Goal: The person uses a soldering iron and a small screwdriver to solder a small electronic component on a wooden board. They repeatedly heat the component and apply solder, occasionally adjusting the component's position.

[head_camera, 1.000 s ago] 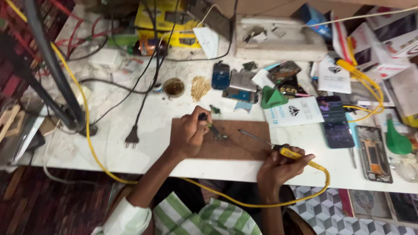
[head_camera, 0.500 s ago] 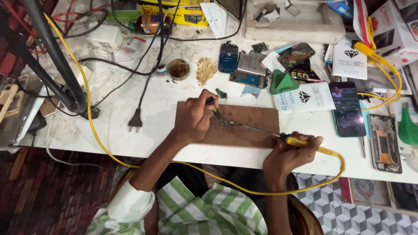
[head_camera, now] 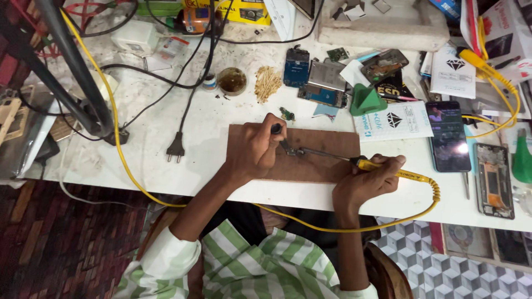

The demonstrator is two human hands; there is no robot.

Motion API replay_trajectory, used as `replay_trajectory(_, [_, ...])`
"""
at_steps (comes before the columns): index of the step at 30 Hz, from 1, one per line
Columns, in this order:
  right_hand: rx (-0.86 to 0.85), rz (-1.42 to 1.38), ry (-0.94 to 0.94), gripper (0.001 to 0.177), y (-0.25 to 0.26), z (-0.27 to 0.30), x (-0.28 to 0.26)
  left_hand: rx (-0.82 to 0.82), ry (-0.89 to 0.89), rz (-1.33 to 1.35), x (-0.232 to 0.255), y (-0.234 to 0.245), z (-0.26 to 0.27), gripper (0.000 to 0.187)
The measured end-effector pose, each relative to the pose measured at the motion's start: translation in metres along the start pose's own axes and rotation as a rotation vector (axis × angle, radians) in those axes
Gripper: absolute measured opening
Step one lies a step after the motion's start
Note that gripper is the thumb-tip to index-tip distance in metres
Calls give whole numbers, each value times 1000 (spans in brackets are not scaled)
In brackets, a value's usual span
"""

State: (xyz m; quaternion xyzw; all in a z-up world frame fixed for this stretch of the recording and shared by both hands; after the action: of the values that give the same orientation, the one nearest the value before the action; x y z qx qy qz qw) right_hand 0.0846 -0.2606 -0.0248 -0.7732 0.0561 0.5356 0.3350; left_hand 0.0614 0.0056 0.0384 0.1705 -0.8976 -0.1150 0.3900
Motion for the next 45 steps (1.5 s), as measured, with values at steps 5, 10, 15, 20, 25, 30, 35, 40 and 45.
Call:
replay_trajectory(5, [12, 103, 93, 52, 2, 5, 0, -13, -27, -32, 1, -1, 1, 41])
replay_trajectory(10, [-14, 51, 109, 46, 1, 3, 3, -2, -13, -21, 2, 1, 1, 30])
replay_trajectory(15, [-8, -10, 49, 45, 5, 1, 11, -8, -1, 2, 0, 0, 0, 26])
replay_trajectory(20, [24, 27, 66, 47, 7, 0, 13, -13, -9, -34, 2, 2, -2, 29])
replay_trajectory(25, [13, 35, 66, 46, 7, 1, 10, 7, -5, -5, 3, 1, -1, 28])
replay_trajectory(30, [-32, 78, 99, 49, 4, 2, 8, 4, 14, 5, -1, 0, 2, 26])
replay_trajectory(35, [-14, -13, 82, 47, 5, -2, 9, 18, 24, 1, 2, 2, -2, 23])
replay_trajectory(40, [-50, 32, 91, 46, 9, 5, 14, -3, 34, -6, 6, 2, 3, 28])
replay_trajectory(45, [-22, 19, 75, 43, 16, -4, 29, -11, 121, -25, -16, -4, 7, 30])
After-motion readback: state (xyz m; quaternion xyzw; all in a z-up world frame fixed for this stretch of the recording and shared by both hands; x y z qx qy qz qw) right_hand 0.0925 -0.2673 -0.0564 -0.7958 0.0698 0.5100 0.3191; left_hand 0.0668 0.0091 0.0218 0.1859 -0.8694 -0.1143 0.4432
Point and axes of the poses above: each hand's wrist, its own z-axis away from the middle knuckle, its own y-axis out of the back of the hand, x = y × z, the point moved 7 cm from there along -z, towards the middle knuckle, and after that the axes turned 3 degrees about -y, right-handed, at the moved point
